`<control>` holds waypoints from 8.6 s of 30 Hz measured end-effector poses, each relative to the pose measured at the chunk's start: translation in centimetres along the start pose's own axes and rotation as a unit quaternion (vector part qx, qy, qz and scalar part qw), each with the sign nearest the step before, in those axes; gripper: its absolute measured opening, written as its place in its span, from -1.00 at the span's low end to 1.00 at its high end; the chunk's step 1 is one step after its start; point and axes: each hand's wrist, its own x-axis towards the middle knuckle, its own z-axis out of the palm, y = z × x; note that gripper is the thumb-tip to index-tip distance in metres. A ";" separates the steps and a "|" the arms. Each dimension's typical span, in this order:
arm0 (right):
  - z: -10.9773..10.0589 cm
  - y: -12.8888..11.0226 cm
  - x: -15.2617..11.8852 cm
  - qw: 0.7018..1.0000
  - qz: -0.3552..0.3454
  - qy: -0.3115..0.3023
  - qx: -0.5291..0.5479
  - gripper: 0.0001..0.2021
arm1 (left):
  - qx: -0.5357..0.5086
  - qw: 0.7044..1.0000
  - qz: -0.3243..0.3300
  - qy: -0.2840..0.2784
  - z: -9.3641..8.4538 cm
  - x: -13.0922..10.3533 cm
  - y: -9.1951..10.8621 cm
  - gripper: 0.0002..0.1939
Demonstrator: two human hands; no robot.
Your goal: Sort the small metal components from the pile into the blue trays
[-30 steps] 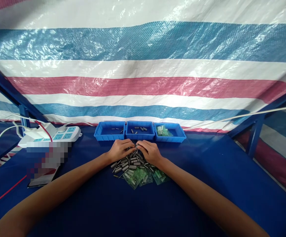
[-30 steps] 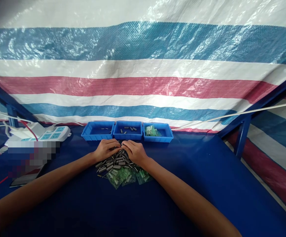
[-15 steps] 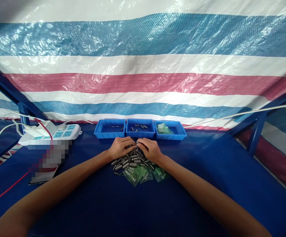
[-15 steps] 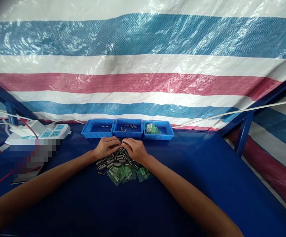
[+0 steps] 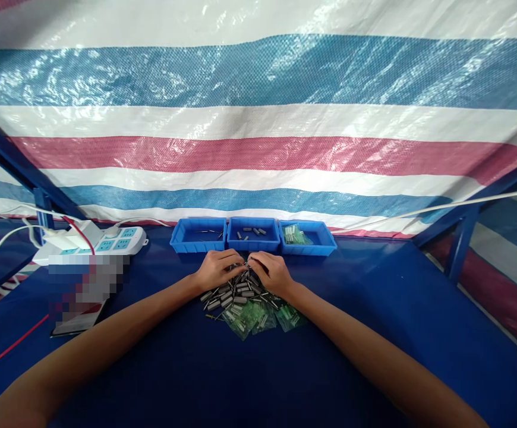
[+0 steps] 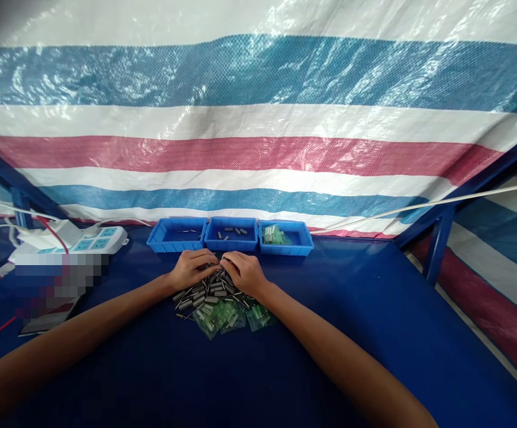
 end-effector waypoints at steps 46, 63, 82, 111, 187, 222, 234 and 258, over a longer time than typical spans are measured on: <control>0.0 -0.1 0.0 0.999 0.002 -0.047 -0.017 -0.75 | -0.085 0.993 -0.078 0.028 -0.7 0.4 0.4 -0.83; 0.1 -0.2 -0.1 0.998 -0.016 -0.055 -0.037 -0.76 | -0.103 0.993 -0.064 -0.008 -0.9 0.6 0.3 -0.83; 0.1 -0.1 0.0 0.999 -0.002 -0.035 -0.036 -0.74 | -0.097 0.993 -0.070 0.017 -0.7 0.6 0.4 -0.82; 0.3 0.2 -0.3 1.000 0.018 0.017 -0.017 -0.79 | -0.111 0.990 -0.089 0.023 -0.6 0.6 0.3 -0.83; 0.1 0.1 0.1 0.999 -0.010 0.046 0.001 -0.81 | -0.056 0.997 -0.057 0.010 -0.2 0.1 -0.1 -0.87; -0.1 0.0 0.0 1.000 -0.010 0.005 -0.013 -0.64 | -0.029 0.998 -0.055 0.007 -0.3 0.2 0.2 -0.83; 0.0 -0.1 0.1 1.000 0.003 0.018 -0.020 -0.72 | -0.045 0.994 -0.081 0.052 -0.3 0.1 0.0 -0.85; 0.2 0.2 0.0 0.999 0.026 0.028 -0.029 -0.80 | -0.043 0.995 -0.036 0.083 -0.5 -0.3 0.1 -0.70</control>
